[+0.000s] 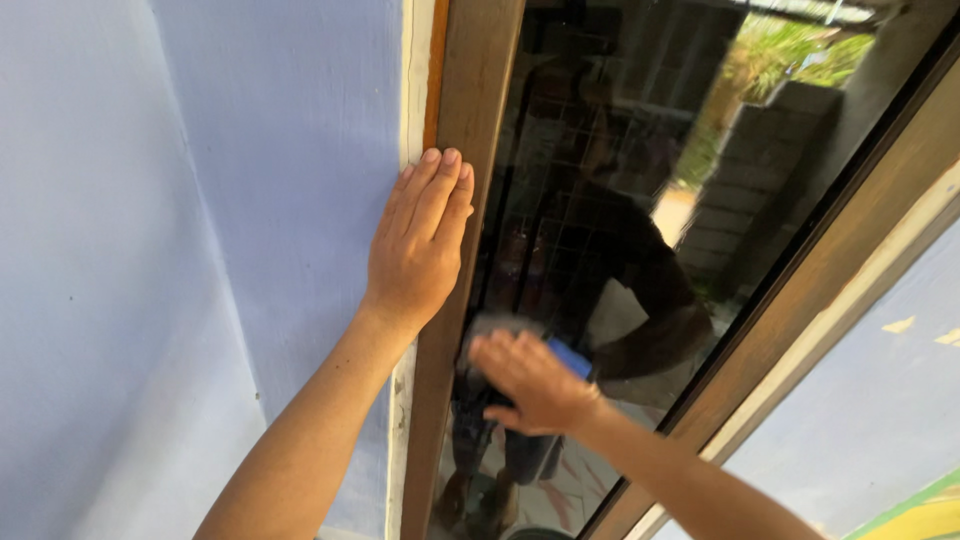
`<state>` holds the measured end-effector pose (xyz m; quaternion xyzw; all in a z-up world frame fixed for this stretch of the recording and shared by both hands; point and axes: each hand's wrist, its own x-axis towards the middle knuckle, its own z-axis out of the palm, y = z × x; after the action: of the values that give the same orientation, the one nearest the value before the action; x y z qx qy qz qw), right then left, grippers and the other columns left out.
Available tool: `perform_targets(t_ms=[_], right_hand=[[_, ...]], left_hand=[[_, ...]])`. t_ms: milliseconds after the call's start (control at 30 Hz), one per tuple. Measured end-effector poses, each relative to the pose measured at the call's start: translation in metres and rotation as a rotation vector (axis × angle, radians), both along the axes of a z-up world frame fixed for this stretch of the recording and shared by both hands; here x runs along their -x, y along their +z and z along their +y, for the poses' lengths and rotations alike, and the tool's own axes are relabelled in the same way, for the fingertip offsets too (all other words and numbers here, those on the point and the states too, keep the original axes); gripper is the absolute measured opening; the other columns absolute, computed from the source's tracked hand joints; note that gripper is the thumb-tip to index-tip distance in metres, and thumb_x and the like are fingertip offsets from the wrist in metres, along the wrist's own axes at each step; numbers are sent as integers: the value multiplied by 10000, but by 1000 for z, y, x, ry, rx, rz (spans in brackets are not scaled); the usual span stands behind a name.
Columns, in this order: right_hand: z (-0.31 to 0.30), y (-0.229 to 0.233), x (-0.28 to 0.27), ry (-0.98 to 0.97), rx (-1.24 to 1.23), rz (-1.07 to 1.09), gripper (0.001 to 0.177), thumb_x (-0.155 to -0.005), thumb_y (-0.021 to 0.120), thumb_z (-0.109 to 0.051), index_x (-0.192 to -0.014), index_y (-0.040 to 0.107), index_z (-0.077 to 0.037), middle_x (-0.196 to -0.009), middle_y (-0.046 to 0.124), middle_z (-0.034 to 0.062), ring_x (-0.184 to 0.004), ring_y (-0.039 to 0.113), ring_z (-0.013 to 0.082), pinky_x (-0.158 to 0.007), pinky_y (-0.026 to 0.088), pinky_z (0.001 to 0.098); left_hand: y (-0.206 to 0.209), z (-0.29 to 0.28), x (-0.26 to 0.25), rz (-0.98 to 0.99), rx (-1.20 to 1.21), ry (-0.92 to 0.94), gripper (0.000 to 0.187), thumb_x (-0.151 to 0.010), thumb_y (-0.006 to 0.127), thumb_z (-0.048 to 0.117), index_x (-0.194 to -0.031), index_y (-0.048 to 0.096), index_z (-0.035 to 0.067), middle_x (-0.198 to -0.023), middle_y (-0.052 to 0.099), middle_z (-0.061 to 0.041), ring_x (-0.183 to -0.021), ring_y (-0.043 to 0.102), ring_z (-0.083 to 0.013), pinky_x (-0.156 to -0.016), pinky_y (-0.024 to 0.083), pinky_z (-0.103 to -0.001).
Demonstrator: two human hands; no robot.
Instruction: The person wipes a glass pane in a door frame with a cloth, then washes and wrings out the cloth in a basin of water on the floor, and returns to wiping the door frame.
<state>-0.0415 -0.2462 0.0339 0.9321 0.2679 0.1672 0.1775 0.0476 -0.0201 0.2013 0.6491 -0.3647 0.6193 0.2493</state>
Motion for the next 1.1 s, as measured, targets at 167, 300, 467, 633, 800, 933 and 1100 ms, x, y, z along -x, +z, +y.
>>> perform_targets(t_ms=[167,300,467,633,800,933,1100], right_hand=[[-13,-147,31,172,629,-202,791,-920,469,-231,-1629,178,-35,-1717,166,86,-1564,120,244,-1247,41,431],[-25,-215,55,283,528,-38,603,-982,477,-166,-1554,371,-5,-1708,252,111,-1574,187,248,-1278,123,404],[-8,-254,70,51,-347,450,451,-995,547,-102,-1436,536,-7,-1545,451,117,-1429,365,226,-1191,277,370],[25,-202,85,-482,-1457,697,398,-1002,592,-125,-1374,584,16,-1256,638,97,-1116,574,163,-981,466,314],[42,-132,102,-281,-2253,813,356,-988,630,-120,-1294,644,63,-1061,752,99,-901,719,142,-829,604,296],[45,-87,112,-345,-2158,718,325,-952,644,-129,-1235,704,20,-1007,771,115,-834,726,177,-761,615,319],[29,-74,118,-472,-2069,479,349,-956,663,-209,-1196,748,30,-977,776,127,-845,704,189,-755,584,337]], left_hand=[[-35,4,13,60,-29,10,313,-1081,616,94,-1381,637,8,-1438,620,-125,-1396,551,-293,-1208,450,-463],[-59,5,22,93,-30,-8,315,-1090,606,81,-1391,622,-10,-1450,607,-148,-1404,538,-309,-1213,442,-464],[-116,13,47,288,-81,-33,344,-1055,558,106,-1371,607,-21,-1436,610,-191,-1390,537,-346,-1198,414,-484],[-210,28,97,748,-111,-198,303,-1033,568,218,-1264,648,40,-1261,694,-140,-1217,640,-325,-1068,498,-440],[-249,34,126,1444,-146,-706,544,-974,671,355,-1350,520,-8,-1209,647,-164,-1141,635,-288,-937,518,-410],[-234,32,137,1588,-244,-755,450,-952,677,364,-1245,626,26,-993,751,-124,-937,736,-253,-809,568,-356],[-213,33,145,1689,-279,-533,328,-1016,515,179,-1329,588,117,-976,757,-136,-859,742,-287,-796,554,-352]])
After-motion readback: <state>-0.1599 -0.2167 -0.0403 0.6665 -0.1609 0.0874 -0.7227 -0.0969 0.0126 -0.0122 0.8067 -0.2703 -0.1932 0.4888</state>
